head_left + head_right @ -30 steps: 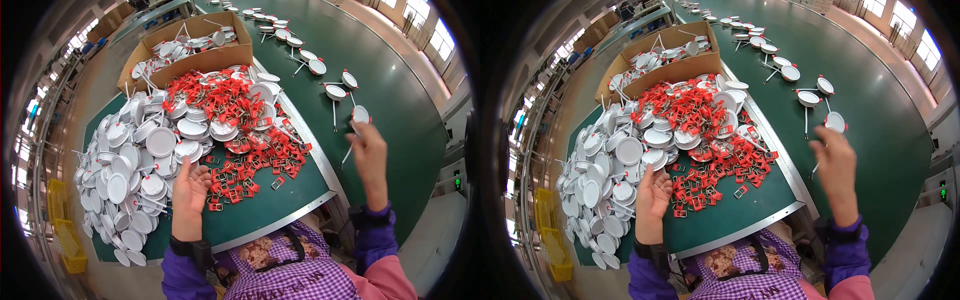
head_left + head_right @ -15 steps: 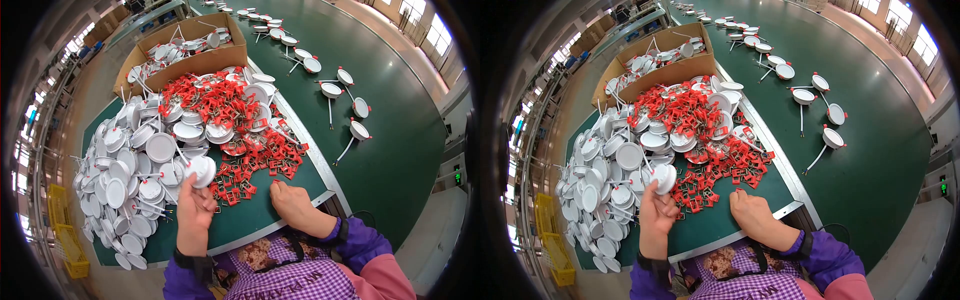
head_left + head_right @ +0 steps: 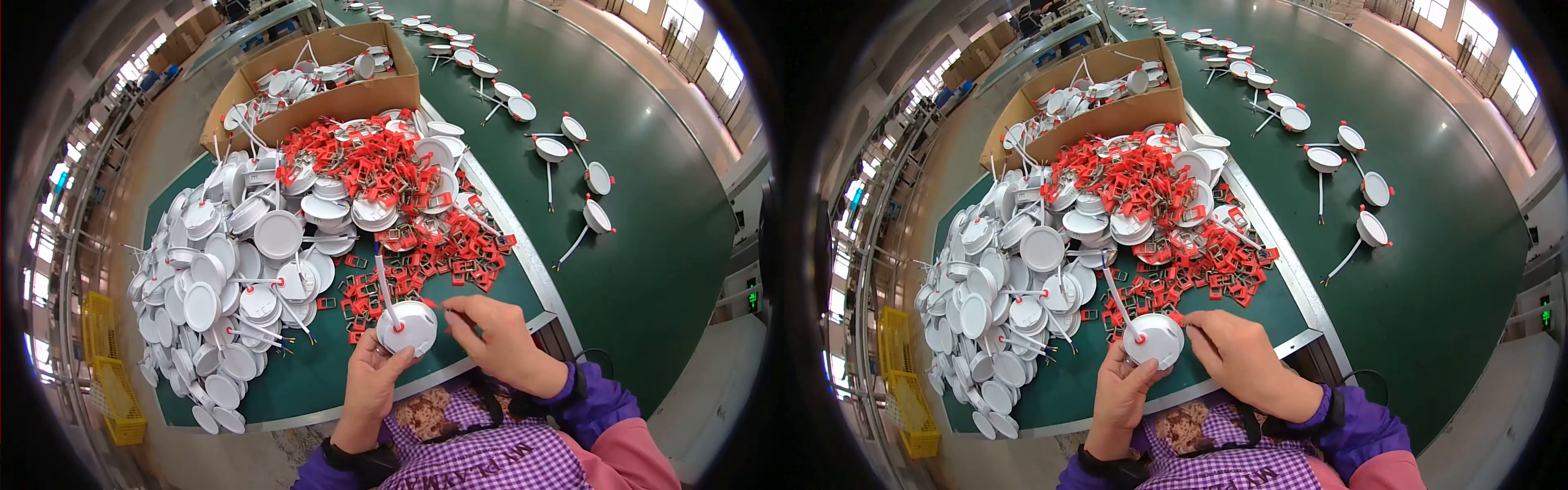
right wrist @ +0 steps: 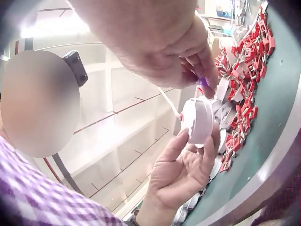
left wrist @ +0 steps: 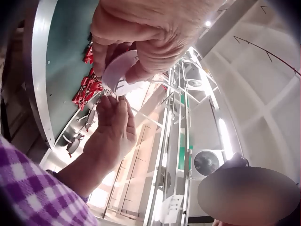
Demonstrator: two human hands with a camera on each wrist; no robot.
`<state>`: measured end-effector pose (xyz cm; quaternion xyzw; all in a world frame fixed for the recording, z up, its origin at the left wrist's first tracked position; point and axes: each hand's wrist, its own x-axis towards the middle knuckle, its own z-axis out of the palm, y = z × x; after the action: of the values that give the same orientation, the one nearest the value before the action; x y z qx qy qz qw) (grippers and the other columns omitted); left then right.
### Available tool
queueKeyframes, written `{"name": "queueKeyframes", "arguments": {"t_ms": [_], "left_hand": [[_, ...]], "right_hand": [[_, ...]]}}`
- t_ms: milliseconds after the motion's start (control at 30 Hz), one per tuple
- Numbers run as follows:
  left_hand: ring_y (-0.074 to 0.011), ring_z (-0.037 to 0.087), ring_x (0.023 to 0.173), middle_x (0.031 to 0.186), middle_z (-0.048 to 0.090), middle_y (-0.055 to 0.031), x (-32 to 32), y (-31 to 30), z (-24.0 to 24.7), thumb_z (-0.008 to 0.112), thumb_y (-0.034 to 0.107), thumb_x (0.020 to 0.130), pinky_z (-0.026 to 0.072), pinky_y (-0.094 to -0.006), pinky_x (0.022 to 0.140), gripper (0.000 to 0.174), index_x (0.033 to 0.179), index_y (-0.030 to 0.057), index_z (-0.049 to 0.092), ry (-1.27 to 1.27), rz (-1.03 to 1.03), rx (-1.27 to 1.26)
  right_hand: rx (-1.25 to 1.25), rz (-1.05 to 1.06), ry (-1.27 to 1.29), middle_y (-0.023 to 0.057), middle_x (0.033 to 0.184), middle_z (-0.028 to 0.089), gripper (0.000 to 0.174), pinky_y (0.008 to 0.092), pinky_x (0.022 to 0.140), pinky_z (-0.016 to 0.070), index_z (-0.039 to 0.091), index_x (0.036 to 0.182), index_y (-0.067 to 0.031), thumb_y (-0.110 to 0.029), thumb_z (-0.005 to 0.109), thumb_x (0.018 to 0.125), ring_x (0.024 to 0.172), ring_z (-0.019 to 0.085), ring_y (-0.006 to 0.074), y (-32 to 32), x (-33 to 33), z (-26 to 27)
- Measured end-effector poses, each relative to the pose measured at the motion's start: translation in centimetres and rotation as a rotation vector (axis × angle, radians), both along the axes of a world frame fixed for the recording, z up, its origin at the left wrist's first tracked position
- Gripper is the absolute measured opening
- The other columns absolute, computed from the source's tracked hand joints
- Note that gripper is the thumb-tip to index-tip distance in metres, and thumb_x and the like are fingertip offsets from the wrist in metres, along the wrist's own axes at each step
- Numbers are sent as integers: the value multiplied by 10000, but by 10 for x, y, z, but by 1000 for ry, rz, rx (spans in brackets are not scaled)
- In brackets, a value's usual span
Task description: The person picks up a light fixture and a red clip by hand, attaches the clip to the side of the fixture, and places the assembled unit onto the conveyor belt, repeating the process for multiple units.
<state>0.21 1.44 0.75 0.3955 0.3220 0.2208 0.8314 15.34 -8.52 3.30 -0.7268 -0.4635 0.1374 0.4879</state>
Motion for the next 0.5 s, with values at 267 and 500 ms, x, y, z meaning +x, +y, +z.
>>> {"name": "queueKeyframes", "arguments": {"t_ms": [267, 500], "left_hand": [[-140, 562, 965, 1060, 559, -81, 3, -7, -10, 610, -46, 815, 459, -275, 851, 322, 1100, -4, 468, -51, 81, 206], [-117, 537, 973, 1066, 547, -70, 3, -11, -15, 602, -30, 832, 441, -258, 843, 317, 1125, -25, 482, -32, 52, 357]], "right_hand": [[25, 9, 76, 143, 797, 620, 149, 301, 578, 507, 585, 973, 23, -24, 584, 831, 684, 647, 220, 0, -19, -8], [75, 0, 80, 154, 779, 599, 142, 340, 581, 499, 560, 963, 19, -25, 576, 829, 668, 622, 272, 5, -27, -17]]}}
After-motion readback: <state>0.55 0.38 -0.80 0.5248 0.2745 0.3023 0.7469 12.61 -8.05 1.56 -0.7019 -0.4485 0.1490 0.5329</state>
